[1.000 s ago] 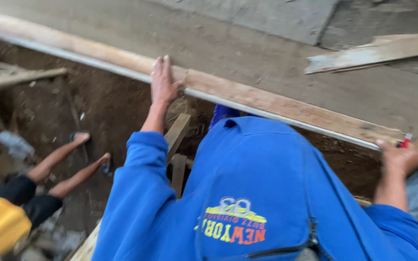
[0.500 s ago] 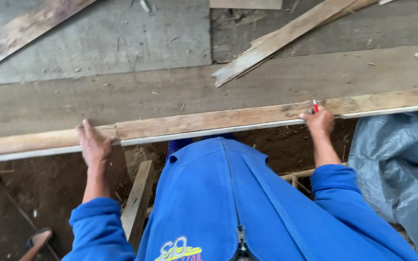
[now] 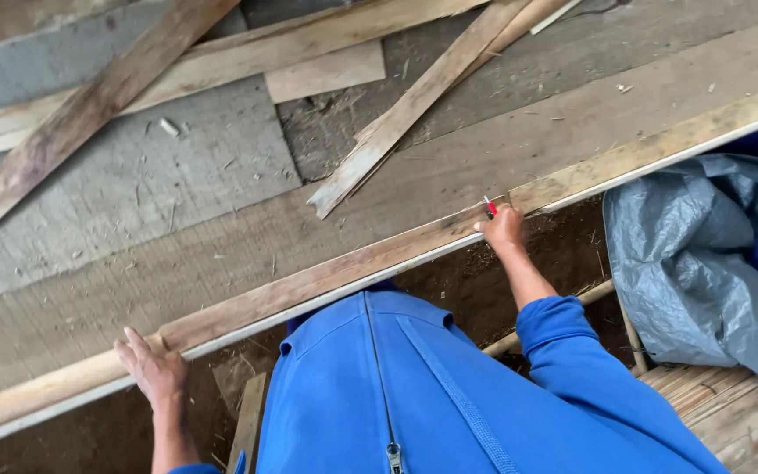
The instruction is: Trimming thin wooden strips with a utility knife and fitting them onto a wooden frame structure.
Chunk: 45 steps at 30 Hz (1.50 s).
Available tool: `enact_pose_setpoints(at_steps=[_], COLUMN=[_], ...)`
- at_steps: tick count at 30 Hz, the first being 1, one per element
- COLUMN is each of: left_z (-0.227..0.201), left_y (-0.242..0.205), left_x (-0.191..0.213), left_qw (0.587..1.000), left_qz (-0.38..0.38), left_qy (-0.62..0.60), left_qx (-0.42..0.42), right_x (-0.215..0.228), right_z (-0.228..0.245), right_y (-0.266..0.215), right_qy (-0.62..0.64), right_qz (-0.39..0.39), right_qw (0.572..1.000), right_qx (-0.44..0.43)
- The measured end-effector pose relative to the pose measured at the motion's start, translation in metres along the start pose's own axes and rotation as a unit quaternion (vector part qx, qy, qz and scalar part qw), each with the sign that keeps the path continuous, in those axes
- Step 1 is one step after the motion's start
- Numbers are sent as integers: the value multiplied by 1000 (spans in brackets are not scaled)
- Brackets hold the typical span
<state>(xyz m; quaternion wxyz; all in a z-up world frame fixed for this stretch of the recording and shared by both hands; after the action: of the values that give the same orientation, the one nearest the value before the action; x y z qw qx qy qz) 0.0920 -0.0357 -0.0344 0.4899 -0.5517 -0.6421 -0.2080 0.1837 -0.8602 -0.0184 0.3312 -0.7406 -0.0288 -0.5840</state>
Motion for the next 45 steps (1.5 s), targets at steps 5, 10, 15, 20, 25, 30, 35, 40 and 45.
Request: enact_pose_setpoints(at_steps=[5, 10, 15, 20, 25, 30, 35, 40, 45], left_z=[-78, -140, -146, -141, -127, -128, -126, -129, -126], left_y=[-11, -17, -19, -16, -12, -14, -13, -14, -15], left_x=[-1, -28, -39, -54, -70, -69, -73, -66, -66], left_qw=[977, 979, 988, 991, 991, 990, 988, 988, 988], left_qz=[-138, -72, -35, 68, 81, 99, 98, 103, 112], left_qy=[58, 109, 89, 98, 85, 89, 104, 95, 100], left_qx=[-152, -155, -119, -59, -61, -54, -60, -59, -32], right_x=[-5, 6, 14, 1, 6, 7, -2, -7, -21], right_z=[3, 8, 16, 6, 10, 5, 2, 6, 1], right_y=[3, -14, -18, 5, -1, 1, 11, 13, 31], right_qy=[-6, 3, -47, -86, -134, -105, -116, -116, -138], right_qz=[33, 45, 41, 25, 9, 0, -18, -21, -12], right_qw=[999, 998, 995, 994, 990, 994, 992, 991, 986], right_qx=[3, 39, 76, 67, 33, 18, 53, 60, 89])
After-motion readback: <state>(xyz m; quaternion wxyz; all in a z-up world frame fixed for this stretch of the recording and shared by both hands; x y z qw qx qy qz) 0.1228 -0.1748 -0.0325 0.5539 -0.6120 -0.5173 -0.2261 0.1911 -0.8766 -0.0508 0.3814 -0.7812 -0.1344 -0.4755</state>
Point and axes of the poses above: each hand's wrist, its own y-axis towards the middle knuckle, its own x-axis out of the back of the hand, z = x × y, the point moved 10 cm from there along y, towards the middle knuckle, and after that the axes turned 14 degrees about -x, right-handed, at the moved point
